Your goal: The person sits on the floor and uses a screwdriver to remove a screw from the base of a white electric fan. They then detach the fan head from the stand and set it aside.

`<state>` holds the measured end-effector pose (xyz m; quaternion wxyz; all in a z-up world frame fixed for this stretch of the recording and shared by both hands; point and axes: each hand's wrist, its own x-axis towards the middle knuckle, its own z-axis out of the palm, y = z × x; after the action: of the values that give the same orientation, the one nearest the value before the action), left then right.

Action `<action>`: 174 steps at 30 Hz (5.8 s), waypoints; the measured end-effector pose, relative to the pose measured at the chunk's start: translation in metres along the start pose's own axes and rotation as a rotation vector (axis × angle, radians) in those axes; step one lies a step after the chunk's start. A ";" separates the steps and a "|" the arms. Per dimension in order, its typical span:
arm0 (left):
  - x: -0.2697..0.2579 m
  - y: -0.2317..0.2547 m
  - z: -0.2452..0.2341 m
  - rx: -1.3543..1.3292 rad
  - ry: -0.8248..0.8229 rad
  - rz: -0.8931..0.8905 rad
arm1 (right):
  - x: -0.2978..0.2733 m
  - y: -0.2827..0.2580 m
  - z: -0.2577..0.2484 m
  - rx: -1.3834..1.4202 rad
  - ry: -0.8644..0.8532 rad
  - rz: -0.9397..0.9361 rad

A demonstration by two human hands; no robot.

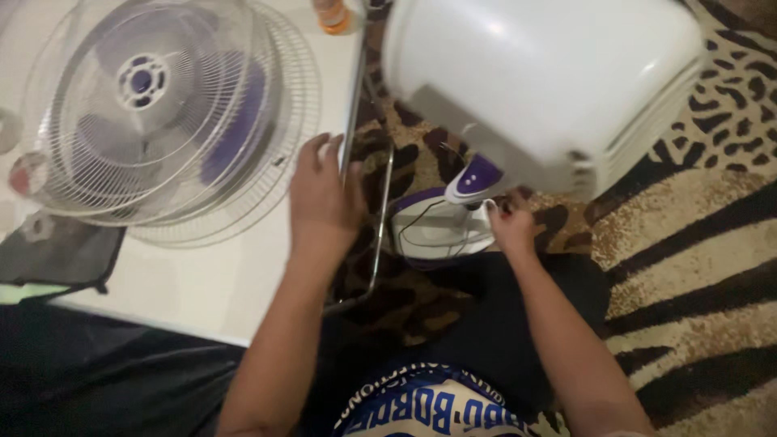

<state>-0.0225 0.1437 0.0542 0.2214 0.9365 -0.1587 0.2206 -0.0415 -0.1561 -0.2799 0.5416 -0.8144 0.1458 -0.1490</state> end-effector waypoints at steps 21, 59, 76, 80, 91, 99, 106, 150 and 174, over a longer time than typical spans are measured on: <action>-0.036 -0.004 0.003 -0.702 -0.380 -0.282 | -0.143 -0.209 -0.079 0.053 0.060 -0.240; -0.062 0.108 0.042 -1.166 -0.728 -0.378 | -0.104 -0.250 -0.162 0.113 -0.265 -0.442; -0.041 0.152 0.029 -1.012 -0.743 -0.207 | -0.110 -0.234 -0.168 0.185 -0.106 -0.410; -0.049 0.146 0.048 -0.754 -0.620 -0.173 | -0.106 -0.214 -0.177 0.143 -0.055 -0.470; 0.002 0.140 0.187 -0.532 -0.088 -0.236 | 0.014 -0.098 -0.128 0.221 -0.505 0.064; 0.028 0.103 0.172 -0.915 -0.404 -0.139 | 0.011 -0.065 -0.096 0.130 -0.388 0.096; 0.057 0.079 0.132 -1.036 -0.836 -0.029 | 0.013 -0.067 -0.088 -0.028 -0.375 -0.072; 0.014 0.113 0.155 -0.814 -0.494 -0.300 | 0.059 -0.052 -0.060 -0.096 -0.487 -0.184; 0.007 0.113 0.175 -0.931 -0.331 -0.192 | 0.106 -0.056 -0.061 -0.128 -0.868 0.086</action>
<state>-0.0016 -0.0384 -0.0441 0.6068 0.7713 -0.1864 -0.0463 0.0349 -0.2287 -0.1961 0.5068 -0.8267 -0.0525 0.2388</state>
